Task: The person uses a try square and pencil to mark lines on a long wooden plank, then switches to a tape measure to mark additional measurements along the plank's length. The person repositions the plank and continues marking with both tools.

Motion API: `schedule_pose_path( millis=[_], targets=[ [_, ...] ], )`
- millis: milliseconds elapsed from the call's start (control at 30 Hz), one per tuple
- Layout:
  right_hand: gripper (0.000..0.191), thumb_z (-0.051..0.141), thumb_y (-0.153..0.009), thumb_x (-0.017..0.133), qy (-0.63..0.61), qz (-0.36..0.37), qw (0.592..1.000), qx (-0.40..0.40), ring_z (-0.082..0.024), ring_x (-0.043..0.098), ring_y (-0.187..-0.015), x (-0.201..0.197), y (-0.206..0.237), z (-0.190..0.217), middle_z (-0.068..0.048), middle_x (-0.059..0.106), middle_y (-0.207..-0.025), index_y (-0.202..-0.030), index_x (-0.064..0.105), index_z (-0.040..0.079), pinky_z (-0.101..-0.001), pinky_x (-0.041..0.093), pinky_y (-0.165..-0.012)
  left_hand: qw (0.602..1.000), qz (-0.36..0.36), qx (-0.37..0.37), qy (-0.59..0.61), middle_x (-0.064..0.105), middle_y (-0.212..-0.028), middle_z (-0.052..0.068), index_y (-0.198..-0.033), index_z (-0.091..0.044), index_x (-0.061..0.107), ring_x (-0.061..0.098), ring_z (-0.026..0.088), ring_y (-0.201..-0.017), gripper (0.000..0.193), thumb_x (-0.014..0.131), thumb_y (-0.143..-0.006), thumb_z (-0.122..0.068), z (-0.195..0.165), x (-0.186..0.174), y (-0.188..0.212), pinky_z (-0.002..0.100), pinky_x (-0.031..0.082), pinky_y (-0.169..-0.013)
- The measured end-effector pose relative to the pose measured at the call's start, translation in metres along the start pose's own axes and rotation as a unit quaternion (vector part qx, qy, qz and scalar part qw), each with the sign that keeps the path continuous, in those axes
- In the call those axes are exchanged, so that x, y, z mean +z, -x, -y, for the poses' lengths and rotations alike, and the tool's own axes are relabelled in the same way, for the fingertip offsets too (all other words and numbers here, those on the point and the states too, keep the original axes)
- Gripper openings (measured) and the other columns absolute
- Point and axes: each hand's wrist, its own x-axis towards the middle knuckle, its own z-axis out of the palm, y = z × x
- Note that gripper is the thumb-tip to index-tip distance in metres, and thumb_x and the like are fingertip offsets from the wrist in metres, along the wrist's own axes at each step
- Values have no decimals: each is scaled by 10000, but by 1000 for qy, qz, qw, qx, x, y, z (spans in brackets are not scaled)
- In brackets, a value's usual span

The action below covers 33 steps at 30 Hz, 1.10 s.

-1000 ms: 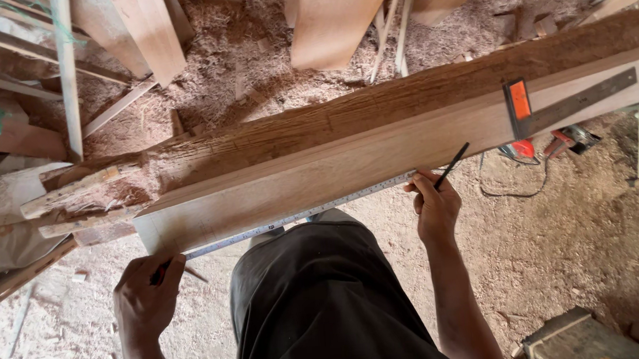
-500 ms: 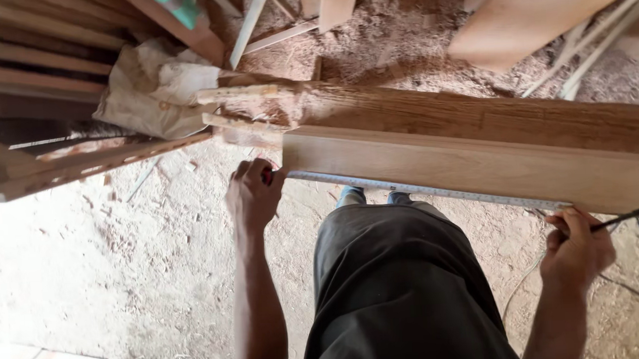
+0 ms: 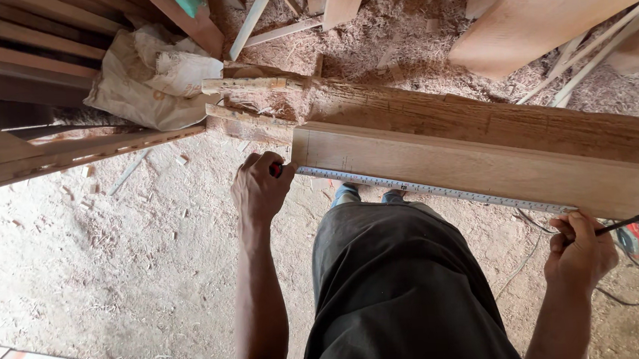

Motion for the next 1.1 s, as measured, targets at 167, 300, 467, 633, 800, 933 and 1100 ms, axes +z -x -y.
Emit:
schedule_pose_path(
  millis=[167, 300, 467, 633, 800, 933, 1100],
  targets=[
    [72, 36, -1003, 668, 19, -2, 1000, 7, -89, 653, -686, -6, -13, -16, -39, 690, -857, -1070, 693, 26, -199, 384, -477, 998, -35, 40, 19, 716, -856, 110, -874, -121, 764, 688, 306, -715, 293, 845, -791, -391, 13, 7, -3, 442, 537, -610],
    [40, 65, -974, 681, 28, -22, 999, 15, -77, 567, -566, -10, -19, -18, -47, 696, -804, -1006, 685, 42, -194, 370, -449, 996, 8, 73, 58, 687, -884, 124, -908, -85, 729, 661, 318, -776, 283, 809, -847, -350, 20, 9, -1, 447, 532, -692],
    [91, 83, -963, 688, 59, -6, 998, 17, -20, 432, -509, 25, 16, -19, -16, 637, -769, -1000, 733, 13, -181, 308, -445, 980, 127, 99, 115, 664, -1014, 159, -1047, -37, 693, 653, 296, -856, 377, 783, -872, -358, 27, 4, -3, 443, 551, -747],
    [140, 90, -912, 695, 61, 3, 995, 77, -24, 391, -446, 82, 49, -15, -64, 700, -778, -1013, 718, -5, -187, 268, -401, 978, 158, 90, 102, 684, -1024, 127, -1052, -75, 716, 688, 240, -889, 276, 714, -932, -324, 22, 8, -7, 400, 623, -739],
    [198, 85, -919, 691, 19, 19, 995, 101, -42, 442, -453, 107, 55, -9, -121, 716, -828, -1060, 688, -53, -197, 302, -404, 982, 145, 69, 101, 697, -1088, 150, -1047, -87, 737, 718, 247, -929, 225, 710, -936, -280, 14, -1, -14, 393, 637, -735],
    [209, 94, -930, 695, 22, 24, 994, 107, -38, 430, -455, 108, 54, -9, -135, 723, -850, -1069, 678, -61, -197, 294, -401, 985, 127, 70, 92, 714, -1100, 145, -1032, -104, 756, 726, 254, -942, 199, 730, -919, -266, 6, -5, -17, 397, 622, -759],
    [217, 93, -935, 703, 28, 19, 993, 111, -43, 443, -467, 109, 50, -13, -142, 736, -857, -1075, 695, -72, -195, 285, -396, 986, 129, 66, 83, 716, -1072, 135, -1037, -112, 753, 729, 251, -939, 204, 738, -920, -278, 2, -7, -24, 391, 621, -755]
  ],
)
